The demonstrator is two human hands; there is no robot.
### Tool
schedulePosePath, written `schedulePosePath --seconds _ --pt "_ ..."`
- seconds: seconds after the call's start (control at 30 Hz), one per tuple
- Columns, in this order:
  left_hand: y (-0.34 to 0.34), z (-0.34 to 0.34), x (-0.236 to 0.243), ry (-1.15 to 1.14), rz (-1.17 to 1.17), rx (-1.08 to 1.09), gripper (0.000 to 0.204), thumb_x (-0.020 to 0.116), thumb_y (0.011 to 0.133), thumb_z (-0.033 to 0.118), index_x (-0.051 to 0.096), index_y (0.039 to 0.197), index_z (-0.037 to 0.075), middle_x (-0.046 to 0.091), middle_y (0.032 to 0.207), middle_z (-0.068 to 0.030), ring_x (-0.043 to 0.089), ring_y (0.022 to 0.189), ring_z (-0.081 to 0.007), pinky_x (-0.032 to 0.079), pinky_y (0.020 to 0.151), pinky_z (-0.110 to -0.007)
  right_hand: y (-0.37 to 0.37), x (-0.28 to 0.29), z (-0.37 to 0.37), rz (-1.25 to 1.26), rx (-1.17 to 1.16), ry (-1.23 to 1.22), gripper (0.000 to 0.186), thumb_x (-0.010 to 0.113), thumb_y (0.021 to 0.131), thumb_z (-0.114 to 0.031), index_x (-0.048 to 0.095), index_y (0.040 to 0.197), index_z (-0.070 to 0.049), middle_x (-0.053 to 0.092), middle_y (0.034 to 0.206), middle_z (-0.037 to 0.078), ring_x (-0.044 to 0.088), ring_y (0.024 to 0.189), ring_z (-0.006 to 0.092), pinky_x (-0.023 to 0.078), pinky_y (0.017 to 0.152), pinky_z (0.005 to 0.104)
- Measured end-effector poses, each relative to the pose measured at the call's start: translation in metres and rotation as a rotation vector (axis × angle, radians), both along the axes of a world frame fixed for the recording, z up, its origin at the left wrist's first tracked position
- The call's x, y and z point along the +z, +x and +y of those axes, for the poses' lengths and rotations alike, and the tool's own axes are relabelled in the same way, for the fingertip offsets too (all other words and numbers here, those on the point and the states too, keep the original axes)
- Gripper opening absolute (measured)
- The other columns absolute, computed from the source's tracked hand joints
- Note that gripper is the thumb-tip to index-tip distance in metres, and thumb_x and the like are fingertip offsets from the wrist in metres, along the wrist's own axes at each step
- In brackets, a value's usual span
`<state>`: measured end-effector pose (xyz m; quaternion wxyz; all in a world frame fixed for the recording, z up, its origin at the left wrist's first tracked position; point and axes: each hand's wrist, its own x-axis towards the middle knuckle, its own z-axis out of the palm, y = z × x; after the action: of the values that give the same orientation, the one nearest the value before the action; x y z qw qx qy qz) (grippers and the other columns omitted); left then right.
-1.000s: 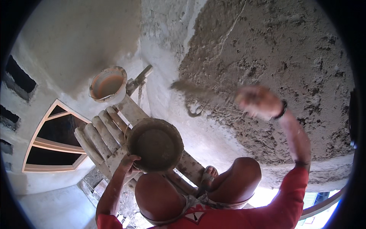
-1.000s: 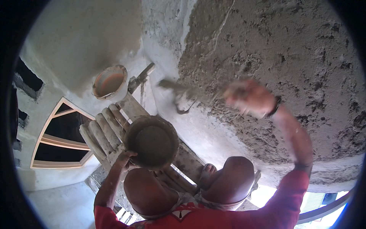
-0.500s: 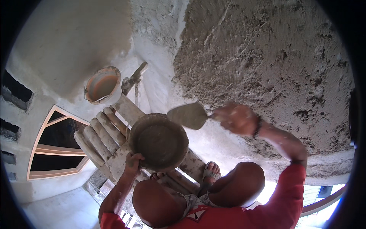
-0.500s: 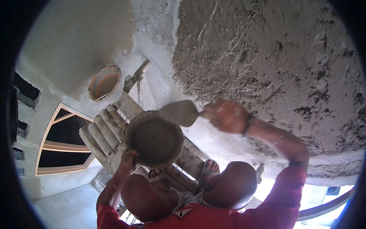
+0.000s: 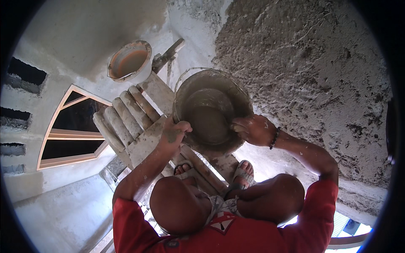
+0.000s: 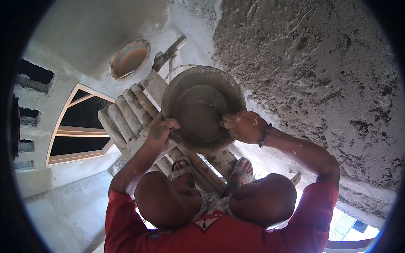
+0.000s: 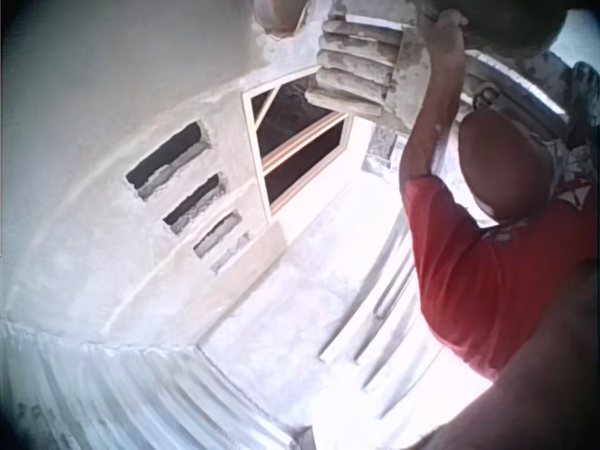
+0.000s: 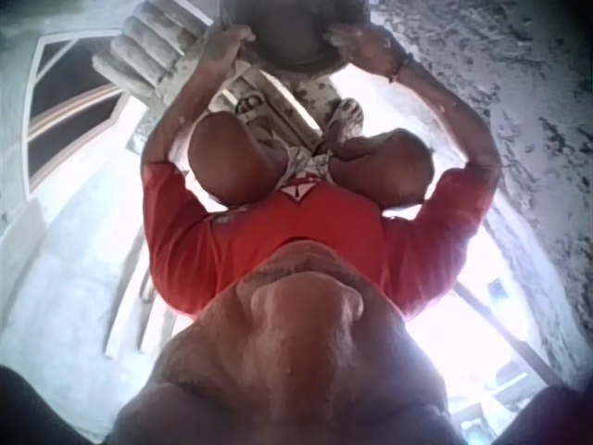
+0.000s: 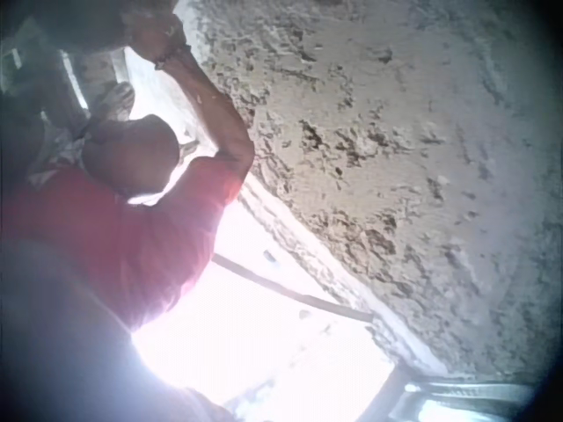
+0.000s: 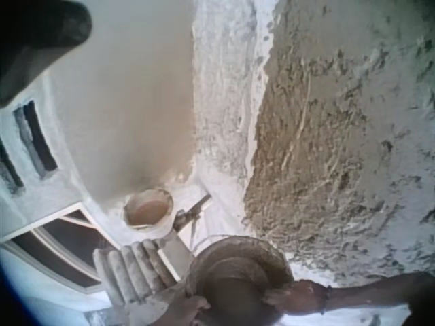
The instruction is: The person applies mortar from a bucket to a concrete wall using a trowel, then uses a long wooden straight edge to level and smooth the wet plaster while standing on a bamboo scaffold.
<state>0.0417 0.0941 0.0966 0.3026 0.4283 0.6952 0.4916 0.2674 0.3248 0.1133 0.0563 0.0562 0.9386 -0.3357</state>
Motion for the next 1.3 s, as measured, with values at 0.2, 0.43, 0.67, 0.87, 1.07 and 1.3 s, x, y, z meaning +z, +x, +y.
schedulePosePath --seconds 0.2,0.43,0.67,0.87,1.07,1.3 --pt "-0.003 -0.001 -0.022 0.207 0.173 -0.002 0.026 0.059 0.065 0.002 0.055 0.09 0.005 0.058 0.085 -0.0069 0.055 0.083 -0.0248 0.043 0.073 -0.035 0.024 0.047 0.009 -0.055 -0.13 0.02 0.048 0.062 0.08 -0.023 0.047 0.124 -0.011 0.063 0.1 0.01 0.061 0.095 0.0268 0.047 0.086 0.0373" --pt "0.018 0.009 0.031 -0.054 -0.763 0.406 0.021 0.062 0.071 0.007 0.057 0.091 0.006 0.056 0.081 -0.0031 0.054 0.075 -0.0149 0.043 0.068 -0.027 0.033 0.194 0.001 0.013 -0.144 0.09 0.042 0.068 0.077 -0.022 0.053 0.114 -0.008 0.063 0.101 0.009 0.062 0.092 0.0241 0.049 0.081 0.0381" --pt "-0.002 -0.022 -0.033 0.036 -0.322 0.142 0.012 0.05 0.082 0.007 0.06 0.088 0.004 0.061 0.087 -0.0064 0.054 0.078 -0.0152 0.042 0.07 -0.03 0.077 0.222 0.055 0.052 -0.457 -0.004 0.04 0.057 0.089 -0.041 0.06 0.111 -0.008 0.065 0.08 0.008 0.056 0.053 0.0108 0.046 0.04 0.0254" --pt "-0.005 -0.029 -0.037 0.19 0.033 -0.072 0.012 0.049 0.085 0.01 0.06 0.085 0.004 0.062 0.088 -0.0058 0.053 0.078 -0.0145 0.042 0.071 -0.029 0.117 0.296 0.086 0.396 -0.605 0.478 0.029 0.046 0.096 -0.028 0.06 0.108 -0.006 0.059 0.069 0.002 0.049 0.049 0.0036 0.039 0.036 0.016" --pt "0.017 0.017 0.011 0.049 -0.666 0.196 0.012 0.059 0.076 0.008 0.057 0.087 0.004 0.059 0.08 -0.004 0.053 0.072 -0.0116 0.042 0.064 -0.026 0.08 0.198 0.055 0.428 -0.24 0.316 0.025 0.049 0.093 -0.021 0.059 0.11 -0.005 0.062 0.079 0.009 0.057 0.059 0.0138 0.049 0.053 0.0268" --pt "0.028 0.061 0.058 -0.197 -0.647 0.275 0.021 0.06 0.067 0.003 0.058 0.087 0.006 0.056 0.074 -0.001 0.051 0.067 -0.0107 0.041 0.061 -0.025 0.033 0.118 0.005 -0.051 -0.101 0.958 0.032 0.049 0.083 -0.014 0.057 0.112 -0.004 0.061 0.083 0.019 0.062 0.081 0.0292 0.051 0.065 0.0414"
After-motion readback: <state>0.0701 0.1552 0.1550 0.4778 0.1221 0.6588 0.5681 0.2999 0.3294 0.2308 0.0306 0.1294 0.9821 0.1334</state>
